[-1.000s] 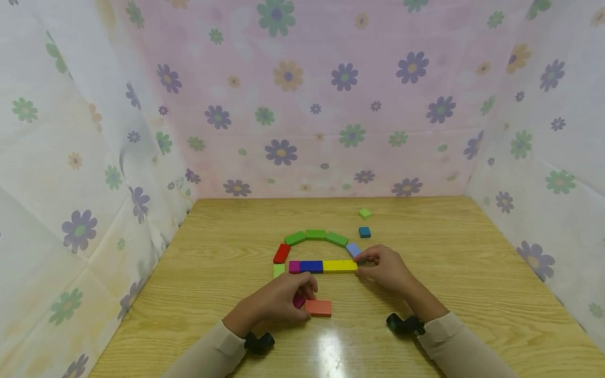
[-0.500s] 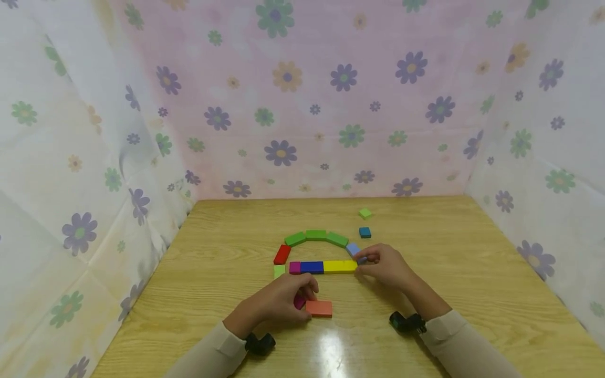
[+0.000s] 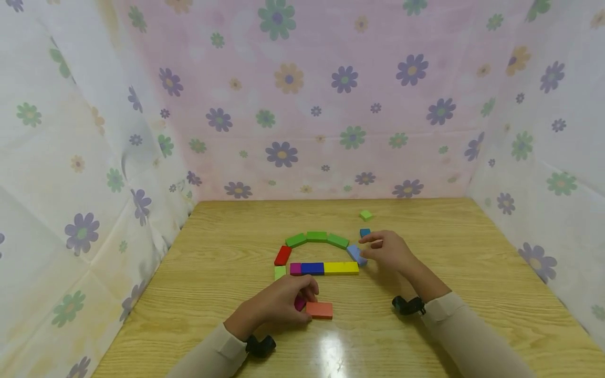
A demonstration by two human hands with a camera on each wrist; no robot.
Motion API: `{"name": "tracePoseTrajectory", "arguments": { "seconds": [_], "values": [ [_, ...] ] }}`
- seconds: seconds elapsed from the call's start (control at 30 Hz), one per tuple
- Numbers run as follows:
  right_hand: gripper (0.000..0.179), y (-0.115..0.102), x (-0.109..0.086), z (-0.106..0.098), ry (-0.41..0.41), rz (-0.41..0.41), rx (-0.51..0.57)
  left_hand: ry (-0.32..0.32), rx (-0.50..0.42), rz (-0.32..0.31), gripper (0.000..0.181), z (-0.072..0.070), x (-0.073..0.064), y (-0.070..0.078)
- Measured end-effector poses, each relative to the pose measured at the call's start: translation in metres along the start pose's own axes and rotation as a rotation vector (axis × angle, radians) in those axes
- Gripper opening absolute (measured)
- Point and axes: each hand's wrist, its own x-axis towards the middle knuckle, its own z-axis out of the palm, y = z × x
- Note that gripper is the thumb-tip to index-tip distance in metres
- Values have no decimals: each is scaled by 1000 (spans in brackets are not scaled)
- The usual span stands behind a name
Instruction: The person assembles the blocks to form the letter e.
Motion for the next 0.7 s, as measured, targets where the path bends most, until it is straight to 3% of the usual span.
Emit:
{"name": "tracePoseTrajectory", "arguments": {
  "seconds": [0.7],
  "values": [
    [54, 12, 42, -17, 6, 47, -6, 0, 58, 39, 42, 0, 0, 0]
  ]
}}
